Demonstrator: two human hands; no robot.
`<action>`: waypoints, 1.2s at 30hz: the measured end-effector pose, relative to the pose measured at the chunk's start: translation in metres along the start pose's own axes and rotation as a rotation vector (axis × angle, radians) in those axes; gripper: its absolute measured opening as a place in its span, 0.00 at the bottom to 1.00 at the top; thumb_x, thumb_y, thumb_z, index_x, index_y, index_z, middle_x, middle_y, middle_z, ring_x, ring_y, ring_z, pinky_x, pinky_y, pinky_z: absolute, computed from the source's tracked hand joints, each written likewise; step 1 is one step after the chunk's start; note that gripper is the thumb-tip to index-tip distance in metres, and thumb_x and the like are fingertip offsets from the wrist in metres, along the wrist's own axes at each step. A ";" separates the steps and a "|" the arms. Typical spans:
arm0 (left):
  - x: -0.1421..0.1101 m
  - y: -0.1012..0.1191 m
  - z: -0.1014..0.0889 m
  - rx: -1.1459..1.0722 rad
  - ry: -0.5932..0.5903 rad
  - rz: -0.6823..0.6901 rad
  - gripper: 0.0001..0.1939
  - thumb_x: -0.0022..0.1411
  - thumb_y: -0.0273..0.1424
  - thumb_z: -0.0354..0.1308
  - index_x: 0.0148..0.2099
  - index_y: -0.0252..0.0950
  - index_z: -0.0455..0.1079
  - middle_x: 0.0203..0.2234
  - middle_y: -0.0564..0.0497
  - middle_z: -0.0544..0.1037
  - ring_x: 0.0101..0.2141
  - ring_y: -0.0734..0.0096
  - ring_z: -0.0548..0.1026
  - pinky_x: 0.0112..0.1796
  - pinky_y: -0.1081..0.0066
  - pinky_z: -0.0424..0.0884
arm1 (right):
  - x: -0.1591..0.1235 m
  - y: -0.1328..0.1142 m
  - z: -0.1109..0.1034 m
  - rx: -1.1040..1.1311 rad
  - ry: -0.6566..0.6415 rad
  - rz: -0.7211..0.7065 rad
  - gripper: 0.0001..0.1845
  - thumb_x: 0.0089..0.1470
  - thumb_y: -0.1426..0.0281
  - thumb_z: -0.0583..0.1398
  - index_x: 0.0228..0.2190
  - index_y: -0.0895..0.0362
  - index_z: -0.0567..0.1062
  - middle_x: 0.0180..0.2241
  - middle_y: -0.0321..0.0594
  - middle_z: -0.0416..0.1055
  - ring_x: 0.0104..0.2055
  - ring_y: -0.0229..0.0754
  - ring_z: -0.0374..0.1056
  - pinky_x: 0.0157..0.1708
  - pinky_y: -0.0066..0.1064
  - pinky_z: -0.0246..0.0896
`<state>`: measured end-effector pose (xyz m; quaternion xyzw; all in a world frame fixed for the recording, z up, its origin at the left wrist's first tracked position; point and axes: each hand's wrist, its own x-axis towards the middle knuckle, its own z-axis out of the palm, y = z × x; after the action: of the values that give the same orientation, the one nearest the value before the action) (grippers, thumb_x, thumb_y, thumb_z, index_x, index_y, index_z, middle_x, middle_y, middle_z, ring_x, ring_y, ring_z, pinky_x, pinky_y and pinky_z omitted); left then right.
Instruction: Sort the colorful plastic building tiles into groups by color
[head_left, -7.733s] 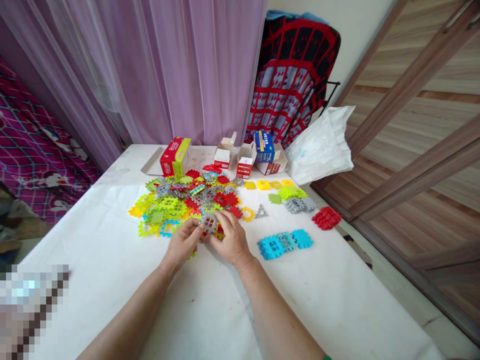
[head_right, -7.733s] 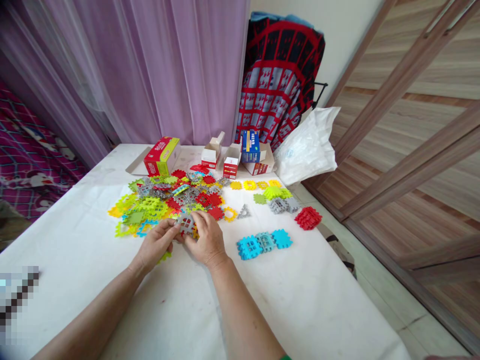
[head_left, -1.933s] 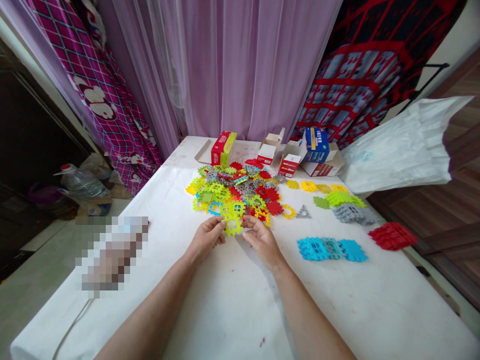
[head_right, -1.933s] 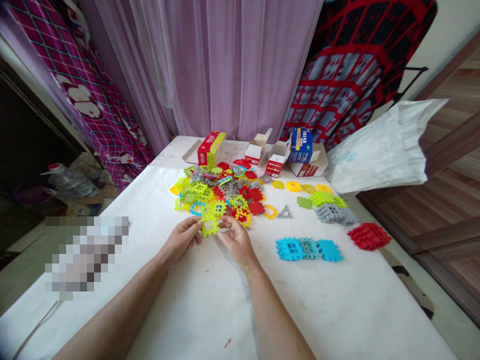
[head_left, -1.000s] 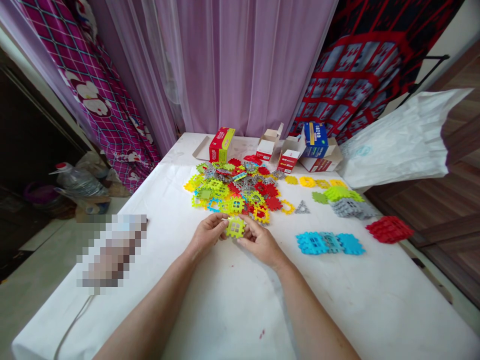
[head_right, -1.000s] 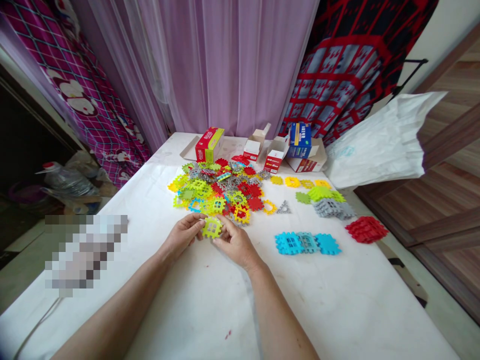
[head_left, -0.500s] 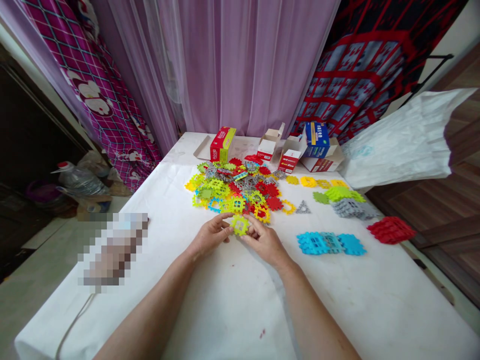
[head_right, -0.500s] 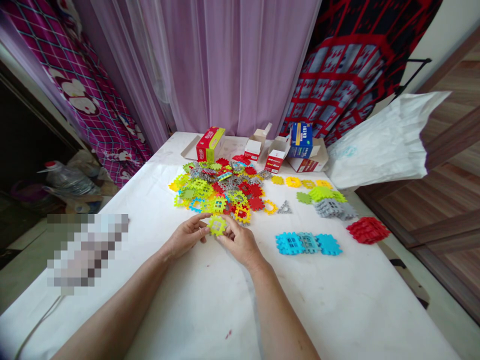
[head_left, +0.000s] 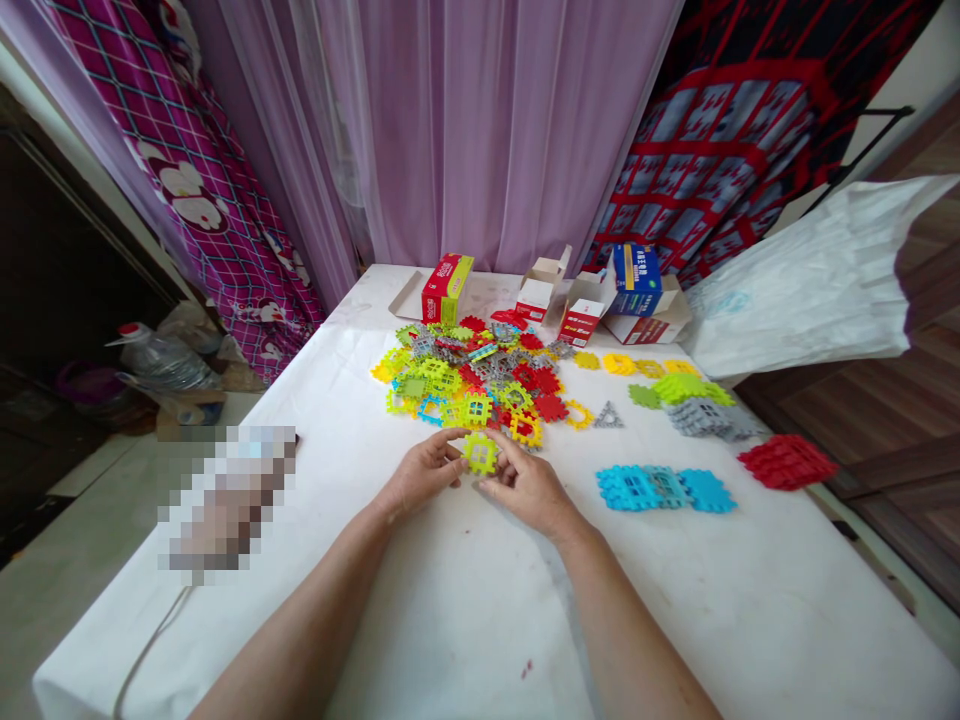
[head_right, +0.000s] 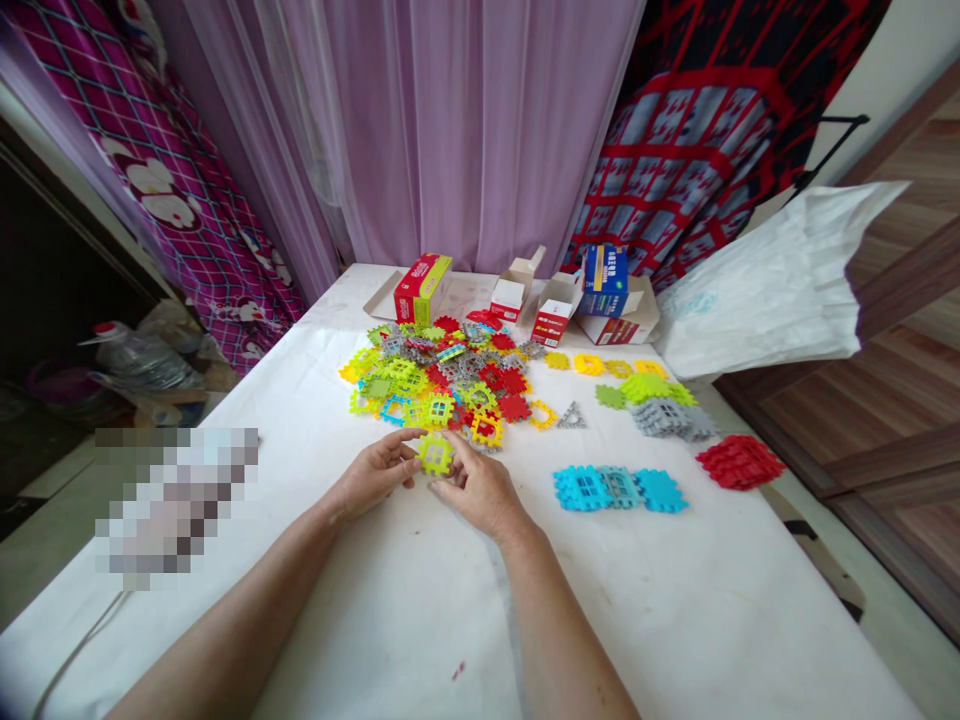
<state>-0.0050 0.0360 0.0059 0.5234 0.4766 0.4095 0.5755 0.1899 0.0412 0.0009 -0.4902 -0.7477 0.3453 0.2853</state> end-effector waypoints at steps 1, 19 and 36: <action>0.000 0.001 0.000 0.006 -0.007 -0.001 0.30 0.48 0.42 0.66 0.53 0.37 0.67 0.25 0.57 0.72 0.21 0.79 0.71 0.21 0.79 0.61 | 0.000 -0.001 0.000 -0.018 0.002 -0.002 0.36 0.45 0.70 0.63 0.57 0.47 0.65 0.28 0.31 0.72 0.26 0.36 0.67 0.29 0.26 0.61; -0.003 0.004 0.004 0.013 0.001 -0.020 0.29 0.48 0.44 0.65 0.51 0.37 0.68 0.23 0.56 0.74 0.20 0.79 0.69 0.20 0.79 0.60 | -0.001 0.000 -0.005 -0.158 0.027 -0.042 0.32 0.48 0.69 0.62 0.56 0.46 0.66 0.26 0.31 0.73 0.24 0.37 0.67 0.28 0.27 0.58; 0.000 0.002 0.008 0.047 0.146 -0.005 0.26 0.51 0.39 0.61 0.51 0.36 0.67 0.24 0.57 0.74 0.20 0.79 0.70 0.19 0.79 0.61 | 0.002 0.006 -0.005 -0.017 0.044 0.014 0.35 0.47 0.75 0.60 0.58 0.50 0.63 0.25 0.29 0.70 0.25 0.35 0.65 0.30 0.26 0.60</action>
<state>0.0026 0.0343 0.0082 0.5044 0.5282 0.4337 0.5277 0.1965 0.0456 -0.0004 -0.5052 -0.7408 0.3300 0.2952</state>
